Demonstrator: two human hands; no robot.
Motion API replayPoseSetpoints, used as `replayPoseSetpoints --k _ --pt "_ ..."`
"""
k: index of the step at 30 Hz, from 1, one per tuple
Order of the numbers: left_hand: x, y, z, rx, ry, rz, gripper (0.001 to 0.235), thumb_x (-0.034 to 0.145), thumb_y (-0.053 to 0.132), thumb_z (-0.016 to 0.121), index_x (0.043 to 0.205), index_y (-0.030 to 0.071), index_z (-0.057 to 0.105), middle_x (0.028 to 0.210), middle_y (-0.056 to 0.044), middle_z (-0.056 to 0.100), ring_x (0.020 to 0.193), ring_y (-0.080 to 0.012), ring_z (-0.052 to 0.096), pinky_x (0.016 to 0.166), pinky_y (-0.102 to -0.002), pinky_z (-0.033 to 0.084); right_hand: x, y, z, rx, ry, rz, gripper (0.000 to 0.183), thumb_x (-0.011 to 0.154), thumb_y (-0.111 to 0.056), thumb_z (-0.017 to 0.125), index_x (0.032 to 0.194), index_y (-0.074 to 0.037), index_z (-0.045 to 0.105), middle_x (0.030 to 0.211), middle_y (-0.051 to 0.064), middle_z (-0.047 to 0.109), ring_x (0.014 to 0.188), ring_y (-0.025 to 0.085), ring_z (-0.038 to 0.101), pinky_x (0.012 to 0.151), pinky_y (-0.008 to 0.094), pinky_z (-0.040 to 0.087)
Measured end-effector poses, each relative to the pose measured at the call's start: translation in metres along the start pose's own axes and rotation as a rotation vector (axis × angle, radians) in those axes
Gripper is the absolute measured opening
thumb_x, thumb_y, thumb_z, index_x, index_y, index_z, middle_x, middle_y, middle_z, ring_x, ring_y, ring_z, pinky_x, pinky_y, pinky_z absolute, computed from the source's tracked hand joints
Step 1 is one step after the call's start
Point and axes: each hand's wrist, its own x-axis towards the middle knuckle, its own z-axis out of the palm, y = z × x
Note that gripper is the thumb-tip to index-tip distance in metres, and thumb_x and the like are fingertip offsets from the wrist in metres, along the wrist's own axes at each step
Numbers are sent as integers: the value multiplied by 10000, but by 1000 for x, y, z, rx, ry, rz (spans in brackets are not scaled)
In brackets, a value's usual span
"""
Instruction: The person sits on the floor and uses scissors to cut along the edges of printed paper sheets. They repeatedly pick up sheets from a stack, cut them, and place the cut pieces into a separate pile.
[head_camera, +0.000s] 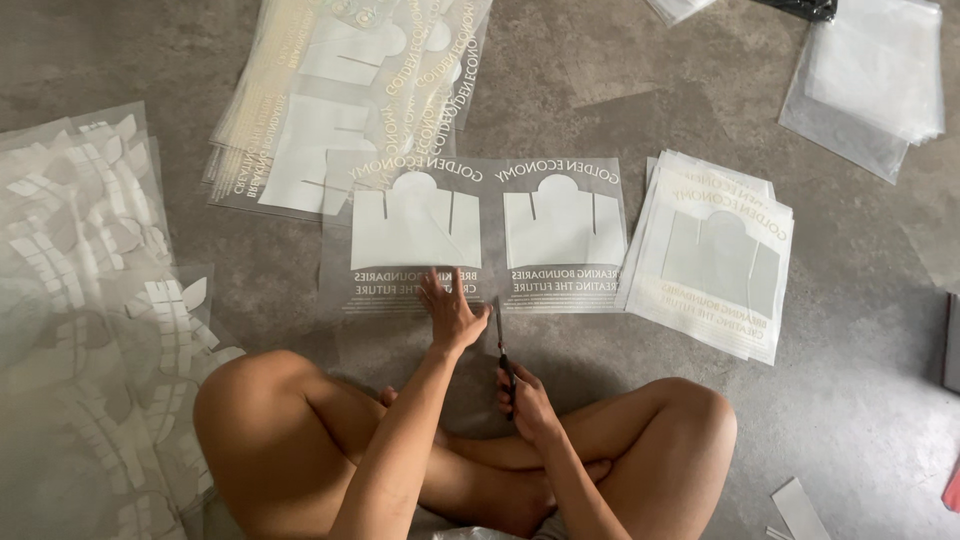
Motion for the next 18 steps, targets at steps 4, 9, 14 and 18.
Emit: replayPoseSetpoints --k 4,9,14,18 --pt "-2 -3 -6 26 -28 -6 912 662 410 682 1393 71 254 1427 -297 103 1338 -469 52 1086 -527 39 2 3 -1 -7 31 -37 439 868 -105 571 1240 88 441 756 73 402 583 119 393 455 224 333" --pt "8 -14 15 87 23 1 978 660 443 678 1402 32 189 1430 -300 105 1331 -474 54 1088 -527 39 8 5 2 -3 16 -39 465 883 -91 535 1273 118 390 741 64 378 583 111 367 469 228 320" --pt "6 -20 22 68 26 8 1040 659 456 681 1385 -51 135 1440 -296 89 1331 -471 39 1093 -522 30 12 20 -2 16 32 -20 488 878 -99 542 1291 101 376 735 73 388 579 111 377 462 218 316" --pt "9 -21 22 85 -40 -20 1030 693 479 646 1394 -47 106 1457 -277 47 1341 -458 -4 1096 -518 6 20 25 0 24 40 -48 489 887 -101 535 1298 104 366 750 73 395 583 103 372 464 223 312"
